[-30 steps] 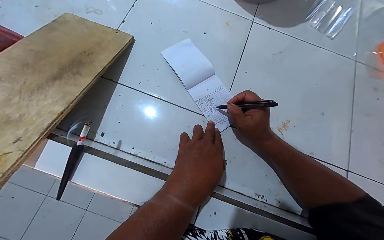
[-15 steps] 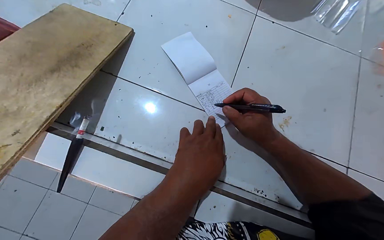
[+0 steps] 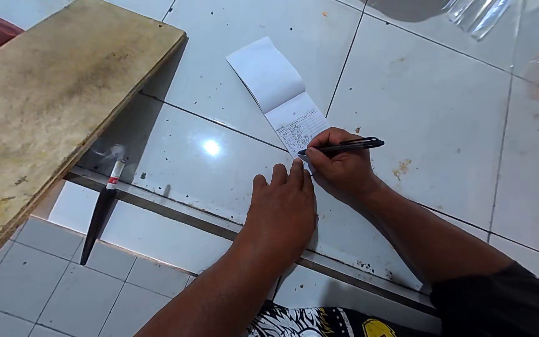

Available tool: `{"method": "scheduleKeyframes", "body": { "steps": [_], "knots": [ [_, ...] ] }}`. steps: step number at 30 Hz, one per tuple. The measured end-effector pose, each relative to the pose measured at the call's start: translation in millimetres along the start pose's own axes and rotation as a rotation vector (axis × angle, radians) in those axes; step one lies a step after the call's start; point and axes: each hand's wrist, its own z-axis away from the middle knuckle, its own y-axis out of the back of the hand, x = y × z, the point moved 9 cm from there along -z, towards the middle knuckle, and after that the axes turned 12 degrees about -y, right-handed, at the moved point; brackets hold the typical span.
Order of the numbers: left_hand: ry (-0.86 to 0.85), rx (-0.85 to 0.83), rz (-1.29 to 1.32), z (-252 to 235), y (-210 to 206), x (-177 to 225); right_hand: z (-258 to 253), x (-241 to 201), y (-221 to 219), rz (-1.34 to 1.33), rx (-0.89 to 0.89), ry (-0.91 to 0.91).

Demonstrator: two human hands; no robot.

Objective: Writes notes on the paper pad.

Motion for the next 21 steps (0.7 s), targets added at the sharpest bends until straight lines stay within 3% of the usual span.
{"method": "scheduleKeyframes", "body": {
  "steps": [21],
  "knots": [
    [0.004,0.007,-0.011,-0.1,0.5,0.0,-0.4,0.9,-1.4,0.066,0.016,-0.022]
  ]
}}
